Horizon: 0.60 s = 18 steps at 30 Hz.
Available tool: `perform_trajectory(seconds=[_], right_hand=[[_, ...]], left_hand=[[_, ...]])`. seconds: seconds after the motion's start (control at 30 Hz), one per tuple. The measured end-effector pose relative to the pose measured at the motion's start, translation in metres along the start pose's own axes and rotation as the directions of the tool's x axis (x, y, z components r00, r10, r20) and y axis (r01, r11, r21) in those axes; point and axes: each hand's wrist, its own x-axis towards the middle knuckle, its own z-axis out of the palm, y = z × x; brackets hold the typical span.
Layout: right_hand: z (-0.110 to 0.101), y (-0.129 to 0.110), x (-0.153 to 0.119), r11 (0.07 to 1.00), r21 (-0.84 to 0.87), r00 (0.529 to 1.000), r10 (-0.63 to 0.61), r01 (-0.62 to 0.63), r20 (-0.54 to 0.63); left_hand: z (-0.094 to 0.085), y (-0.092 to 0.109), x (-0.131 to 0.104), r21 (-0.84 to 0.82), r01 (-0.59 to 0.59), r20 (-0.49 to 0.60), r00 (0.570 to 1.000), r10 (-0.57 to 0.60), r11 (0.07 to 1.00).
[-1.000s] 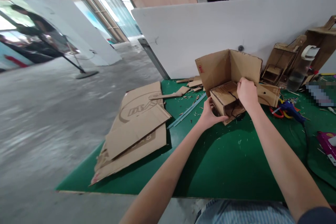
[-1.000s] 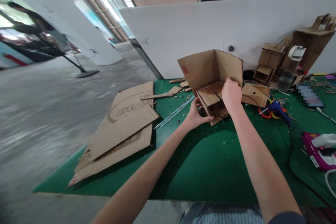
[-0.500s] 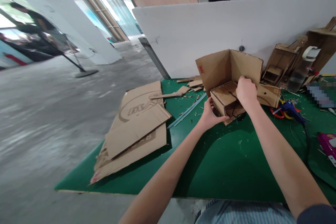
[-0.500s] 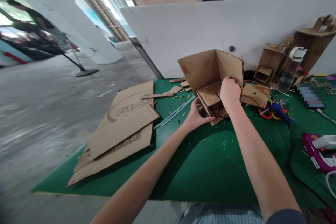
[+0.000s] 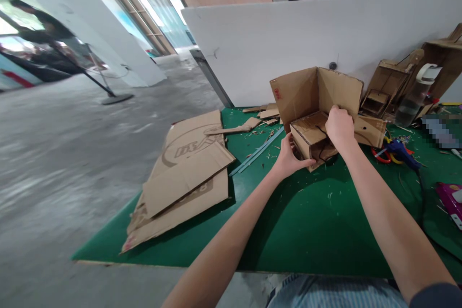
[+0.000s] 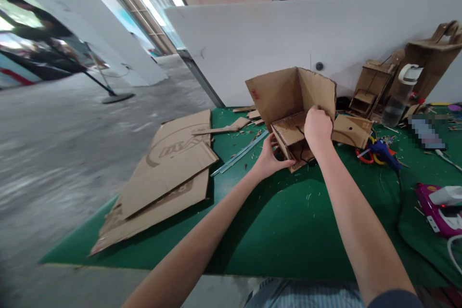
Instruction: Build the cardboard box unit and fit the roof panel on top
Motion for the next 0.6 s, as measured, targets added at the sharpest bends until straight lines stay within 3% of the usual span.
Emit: perform_trajectory(seconds=[0.6], right_hand=[[-0.0013,0.0015,0.0041,1.0,0.015,0.999,0.01,-0.01,0.048]], left_hand=[[-0.0006,0.0035,-0.0004,0.0,0.03,0.01,0.999,-0.03,1.0]])
